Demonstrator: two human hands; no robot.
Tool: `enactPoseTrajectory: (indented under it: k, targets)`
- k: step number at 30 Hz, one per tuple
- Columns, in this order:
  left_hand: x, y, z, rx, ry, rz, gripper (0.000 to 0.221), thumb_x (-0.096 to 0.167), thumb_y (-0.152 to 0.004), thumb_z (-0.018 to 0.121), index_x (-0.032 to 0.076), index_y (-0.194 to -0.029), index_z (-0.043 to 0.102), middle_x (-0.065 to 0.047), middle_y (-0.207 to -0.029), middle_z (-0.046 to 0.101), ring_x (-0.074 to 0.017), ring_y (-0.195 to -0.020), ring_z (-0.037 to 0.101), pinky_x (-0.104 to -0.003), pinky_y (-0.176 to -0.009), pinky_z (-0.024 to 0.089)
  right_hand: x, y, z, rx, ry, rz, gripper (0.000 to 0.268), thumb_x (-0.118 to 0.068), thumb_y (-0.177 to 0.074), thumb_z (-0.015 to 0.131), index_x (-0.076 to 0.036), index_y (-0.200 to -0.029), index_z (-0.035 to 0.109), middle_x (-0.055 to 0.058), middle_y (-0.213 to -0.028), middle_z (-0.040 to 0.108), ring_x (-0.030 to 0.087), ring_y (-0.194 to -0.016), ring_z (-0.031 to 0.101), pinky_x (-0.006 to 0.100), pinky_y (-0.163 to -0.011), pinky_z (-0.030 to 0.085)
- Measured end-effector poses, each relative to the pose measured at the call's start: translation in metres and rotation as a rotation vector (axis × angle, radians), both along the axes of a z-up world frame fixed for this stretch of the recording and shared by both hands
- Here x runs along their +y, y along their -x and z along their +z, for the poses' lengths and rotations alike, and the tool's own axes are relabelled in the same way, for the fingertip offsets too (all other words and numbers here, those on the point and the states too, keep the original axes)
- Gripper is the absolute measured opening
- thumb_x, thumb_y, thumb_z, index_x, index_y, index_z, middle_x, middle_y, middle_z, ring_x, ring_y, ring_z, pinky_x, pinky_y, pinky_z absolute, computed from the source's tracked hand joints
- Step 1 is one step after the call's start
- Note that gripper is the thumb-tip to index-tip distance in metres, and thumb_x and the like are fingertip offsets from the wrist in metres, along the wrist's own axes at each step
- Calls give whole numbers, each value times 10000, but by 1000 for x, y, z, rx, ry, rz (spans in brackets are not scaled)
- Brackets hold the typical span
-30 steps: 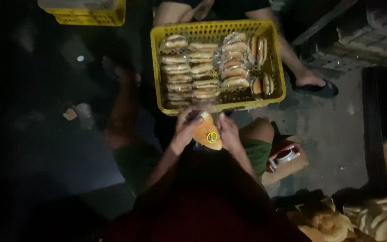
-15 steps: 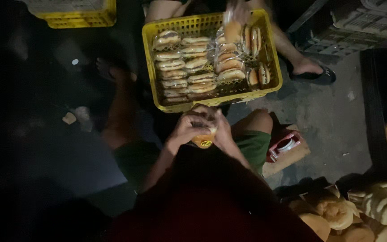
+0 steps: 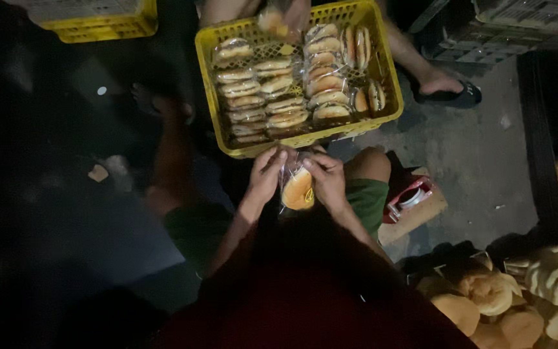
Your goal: The person picks up wrapped sandwiches from a yellow crate, applies adhesive tape to secure the packaging, and returns them to the crate.
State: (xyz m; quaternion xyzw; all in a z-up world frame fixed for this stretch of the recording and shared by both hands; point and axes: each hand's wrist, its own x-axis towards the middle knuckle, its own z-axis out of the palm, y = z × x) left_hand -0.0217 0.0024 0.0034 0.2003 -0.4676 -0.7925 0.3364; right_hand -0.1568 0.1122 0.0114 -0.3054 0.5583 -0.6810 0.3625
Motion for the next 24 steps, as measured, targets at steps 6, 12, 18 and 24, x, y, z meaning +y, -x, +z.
enactPoseTrajectory:
  k: [6,12,18,24]
  targets:
    - [7,24,19,-233,278,231,144,86,-1006,678,12,-1126,651,-56,-1076,663,-122,-1027,613,-275,-918,508,-4,8,-9,-139,27,-21,121,-35,-982,702,78,-997,744,38,-989,692,118,-890,613,261,-798,502]
    - [21,23,16,-461,335,161,164,130,-963,736,6,-1068,759,-47,-935,781,-98,-834,690,-259,-773,554,-2,2,20,78,14,-191,183,-53,-953,722,-31,-1086,599,41,-1050,720,118,-948,660,261,-819,532]
    - [23,29,15,-508,226,215,168,135,-944,768,-17,-1012,749,-83,-870,757,-97,-780,642,-276,-708,526,2,13,43,565,-128,-124,207,-37,-893,768,5,-1090,722,107,-1049,664,208,-980,646,314,-877,518]
    - [18,28,22,-450,591,210,187,129,-940,739,-19,-1019,656,-57,-920,659,-125,-840,626,-273,-766,500,2,21,34,657,-60,-117,119,-18,-874,768,20,-972,712,138,-1173,631,260,-1125,592,372,-978,463]
